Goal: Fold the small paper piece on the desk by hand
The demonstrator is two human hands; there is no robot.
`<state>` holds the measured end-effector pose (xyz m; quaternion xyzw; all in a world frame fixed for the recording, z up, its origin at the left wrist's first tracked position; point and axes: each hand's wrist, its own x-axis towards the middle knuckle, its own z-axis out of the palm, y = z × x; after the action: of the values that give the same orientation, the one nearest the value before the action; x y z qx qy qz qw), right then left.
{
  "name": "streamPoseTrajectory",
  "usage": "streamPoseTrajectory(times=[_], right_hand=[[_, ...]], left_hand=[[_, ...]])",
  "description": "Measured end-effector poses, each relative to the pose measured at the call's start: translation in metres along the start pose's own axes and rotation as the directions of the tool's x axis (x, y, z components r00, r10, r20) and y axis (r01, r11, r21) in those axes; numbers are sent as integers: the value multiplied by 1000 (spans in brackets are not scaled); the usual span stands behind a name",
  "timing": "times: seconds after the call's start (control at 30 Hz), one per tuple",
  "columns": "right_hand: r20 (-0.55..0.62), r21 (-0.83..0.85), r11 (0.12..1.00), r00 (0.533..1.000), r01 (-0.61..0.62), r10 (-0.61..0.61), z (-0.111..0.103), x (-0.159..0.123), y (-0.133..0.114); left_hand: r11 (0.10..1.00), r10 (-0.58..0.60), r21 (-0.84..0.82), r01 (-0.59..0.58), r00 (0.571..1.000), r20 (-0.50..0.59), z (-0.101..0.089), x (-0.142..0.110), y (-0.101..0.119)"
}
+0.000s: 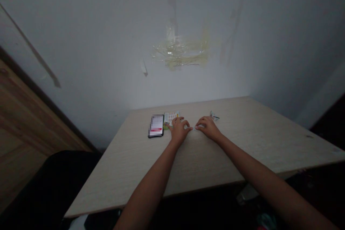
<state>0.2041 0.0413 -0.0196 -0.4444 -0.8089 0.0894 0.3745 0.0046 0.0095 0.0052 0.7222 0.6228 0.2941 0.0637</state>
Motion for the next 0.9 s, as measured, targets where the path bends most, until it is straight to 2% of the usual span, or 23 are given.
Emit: streamPoseTrajectory(times=[0.1, 0.33, 0.7, 0.9], right_hand=[[35, 13, 998, 997, 63, -64, -5, 0, -3], [54, -78, 977, 979, 199, -196, -14, -4, -5], [102, -73, 987, 985, 145, -137, -8, -2, 0], [88, -94, 978, 980, 185, -177, -5, -2, 1]], left_hand=[[999, 44, -22, -44, 999, 9, -3, -1, 0], [991, 118, -64, -119, 993, -23, -5, -4, 0], [993, 105, -53, -104, 994, 12, -5, -3, 2], [994, 98, -43, -98, 995, 8, -5, -3, 2]])
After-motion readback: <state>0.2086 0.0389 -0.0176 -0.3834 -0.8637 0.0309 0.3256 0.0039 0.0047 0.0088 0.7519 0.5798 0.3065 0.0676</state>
